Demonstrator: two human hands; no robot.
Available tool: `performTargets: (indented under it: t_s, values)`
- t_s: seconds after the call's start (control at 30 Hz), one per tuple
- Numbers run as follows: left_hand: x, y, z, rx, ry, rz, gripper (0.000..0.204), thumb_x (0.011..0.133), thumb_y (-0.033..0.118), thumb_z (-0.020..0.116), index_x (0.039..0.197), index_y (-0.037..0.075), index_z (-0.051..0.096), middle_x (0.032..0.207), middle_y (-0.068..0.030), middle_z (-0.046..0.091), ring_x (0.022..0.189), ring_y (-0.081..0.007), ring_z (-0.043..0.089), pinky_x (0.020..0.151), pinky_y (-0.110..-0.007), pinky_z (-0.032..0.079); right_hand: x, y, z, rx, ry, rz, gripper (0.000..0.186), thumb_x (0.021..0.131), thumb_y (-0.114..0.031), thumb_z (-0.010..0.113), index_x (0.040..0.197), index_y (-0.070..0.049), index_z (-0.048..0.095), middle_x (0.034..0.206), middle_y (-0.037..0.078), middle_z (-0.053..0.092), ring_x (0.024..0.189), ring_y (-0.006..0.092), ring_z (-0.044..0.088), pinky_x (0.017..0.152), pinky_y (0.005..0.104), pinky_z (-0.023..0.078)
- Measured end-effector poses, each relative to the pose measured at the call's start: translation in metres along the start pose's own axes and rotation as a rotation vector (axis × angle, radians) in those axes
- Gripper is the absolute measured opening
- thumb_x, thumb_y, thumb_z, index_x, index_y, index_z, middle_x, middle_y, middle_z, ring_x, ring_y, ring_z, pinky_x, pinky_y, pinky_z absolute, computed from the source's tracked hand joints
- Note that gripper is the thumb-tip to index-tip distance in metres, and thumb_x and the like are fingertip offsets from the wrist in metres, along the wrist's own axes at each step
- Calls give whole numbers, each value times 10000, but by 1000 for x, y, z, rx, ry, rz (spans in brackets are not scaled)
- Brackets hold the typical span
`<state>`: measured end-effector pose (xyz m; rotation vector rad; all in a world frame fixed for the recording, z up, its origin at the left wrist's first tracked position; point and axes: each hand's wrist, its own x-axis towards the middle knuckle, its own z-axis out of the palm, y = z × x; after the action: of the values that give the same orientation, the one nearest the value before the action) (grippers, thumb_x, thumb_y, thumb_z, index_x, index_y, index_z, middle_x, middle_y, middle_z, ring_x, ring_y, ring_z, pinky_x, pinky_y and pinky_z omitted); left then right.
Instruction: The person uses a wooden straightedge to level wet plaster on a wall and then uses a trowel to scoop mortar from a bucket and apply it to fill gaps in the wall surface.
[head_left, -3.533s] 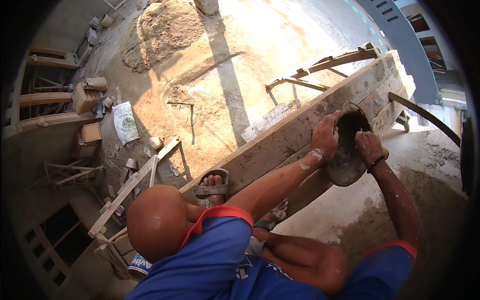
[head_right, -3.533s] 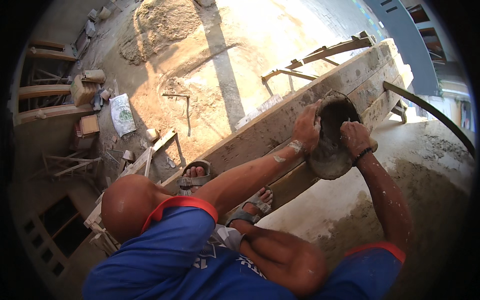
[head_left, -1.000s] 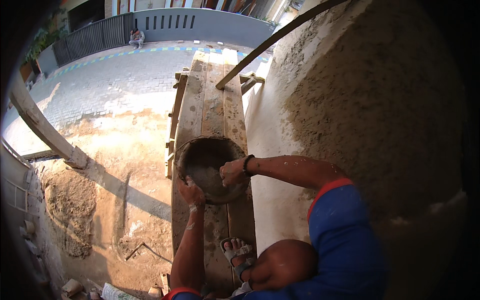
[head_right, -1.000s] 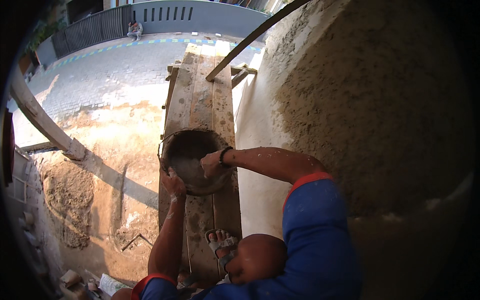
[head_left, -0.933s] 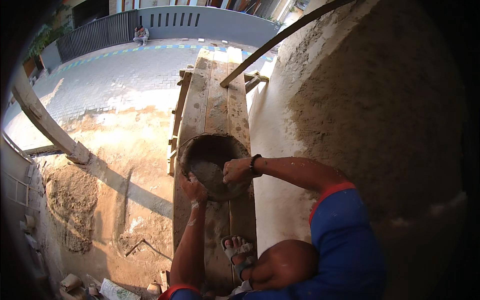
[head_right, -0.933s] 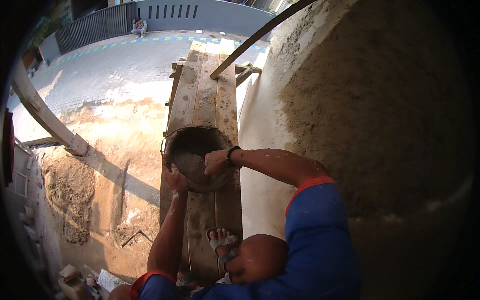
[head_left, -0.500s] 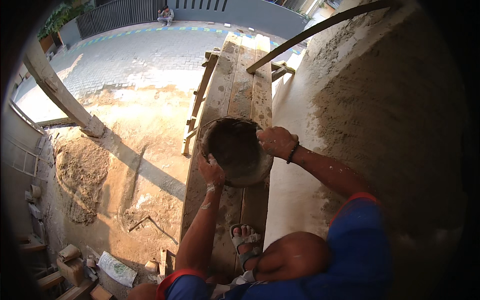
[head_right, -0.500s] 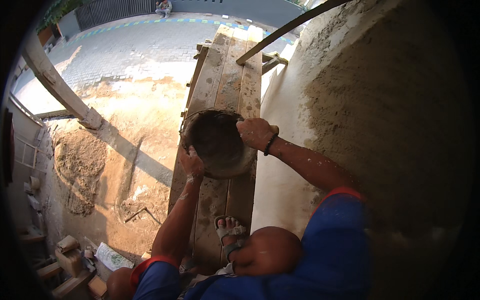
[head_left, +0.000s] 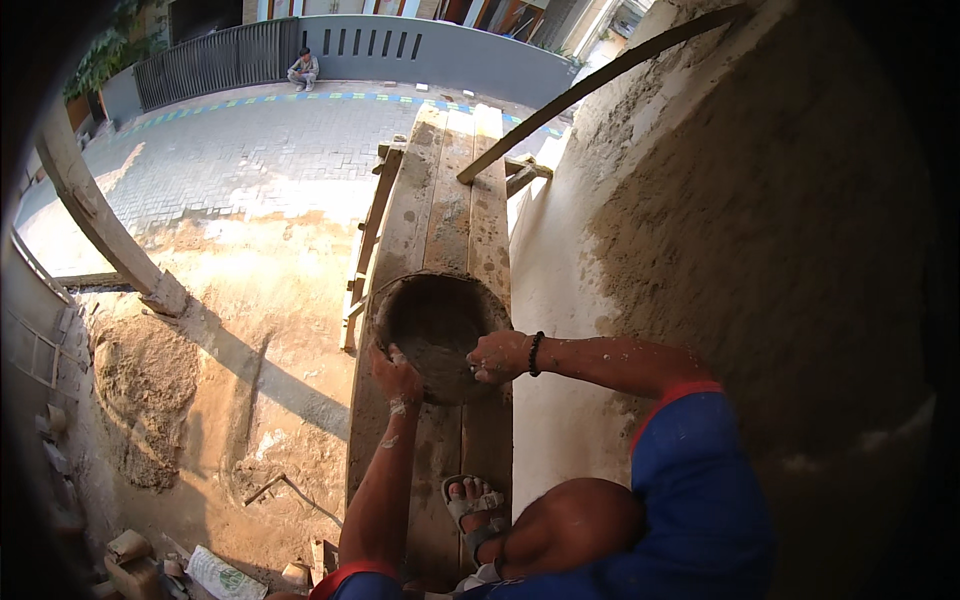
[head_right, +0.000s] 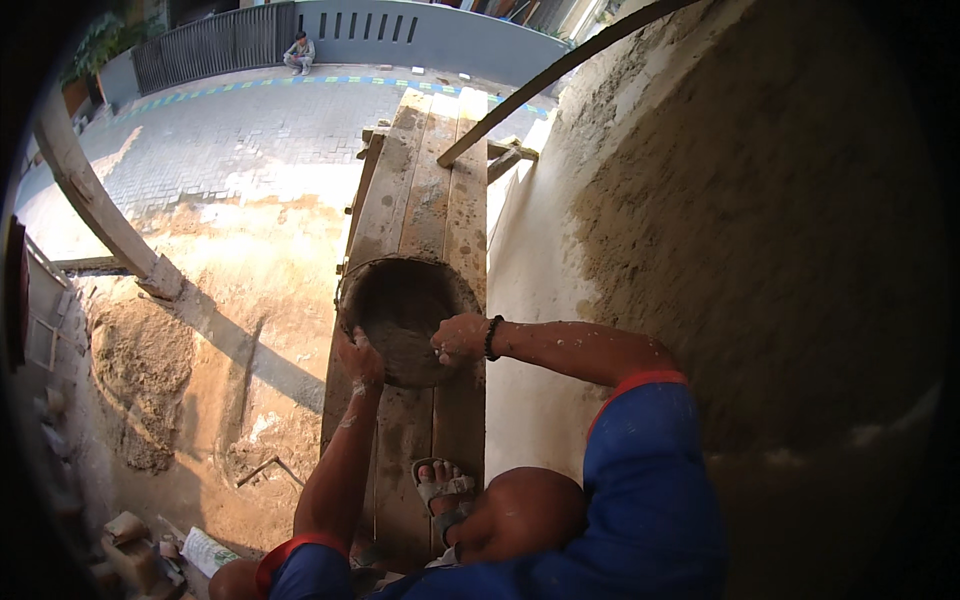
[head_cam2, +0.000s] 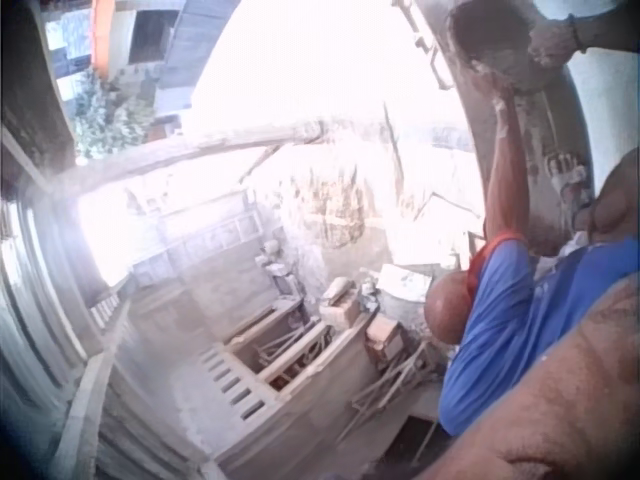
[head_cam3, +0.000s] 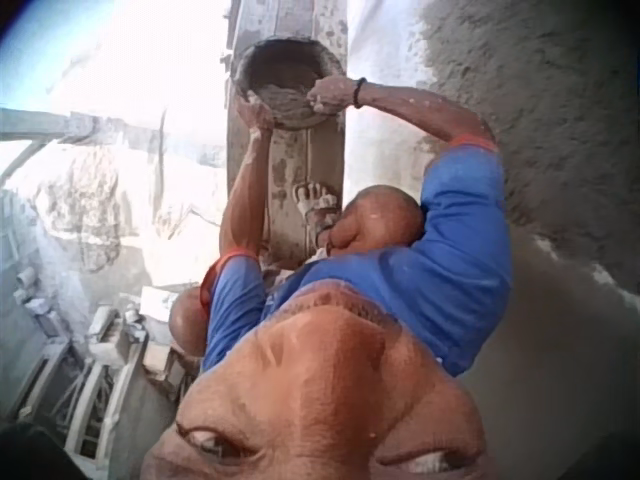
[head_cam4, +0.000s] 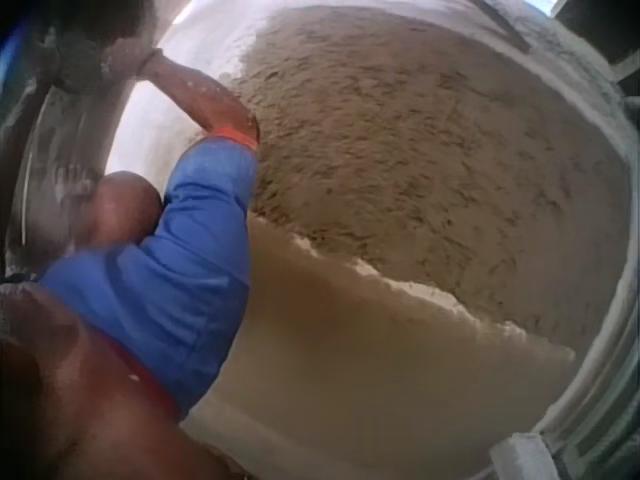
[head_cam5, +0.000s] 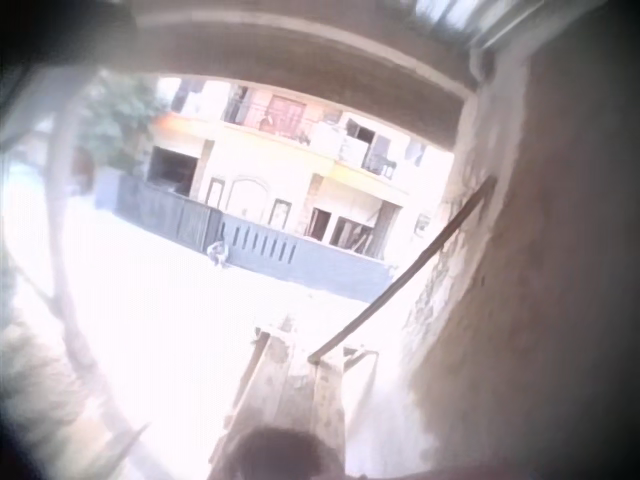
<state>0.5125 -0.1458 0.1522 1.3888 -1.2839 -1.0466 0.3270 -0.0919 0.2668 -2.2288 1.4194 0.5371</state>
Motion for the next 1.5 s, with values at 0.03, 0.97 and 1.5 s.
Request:
performTargets:
  t_s: [0.03, 0.97, 1.5]
  values:
    - [-2, 4, 4, -25, -4, 8, 418, 902, 71, 465, 1280, -103, 433, 1255, -305, 506, 1185, -431, 484, 1005, -451, 376, -8, 4, -4, 39, -38, 34, 275, 846, -293, 540, 945, -55, 637, 850, 176, 669, 810, 381, 638, 763, 488, 514]
    - [5, -35, 13, 18, 33, -74, 413, 888, 112, 485, 1252, -83, 467, 1203, -306, 534, 1142, -453, 498, 989, -461, 386, 35, -7, -34, 16, -109, -6, 302, 833, -290, 525, 876, -31, 676, 848, 153, 680, 847, 328, 648, 763, 428, 520]
    - [4, -18, 10, -14, -35, -32, 454, 915, 154, 468, 1287, -104, 431, 1269, -318, 492, 1209, -448, 451, 1031, -469, 347, 29, 3, -20, -147, 277, 230, 178, 779, -184, 584, 806, -22, 653, 747, 171, 659, 739, 347, 663, 641, 465, 532]
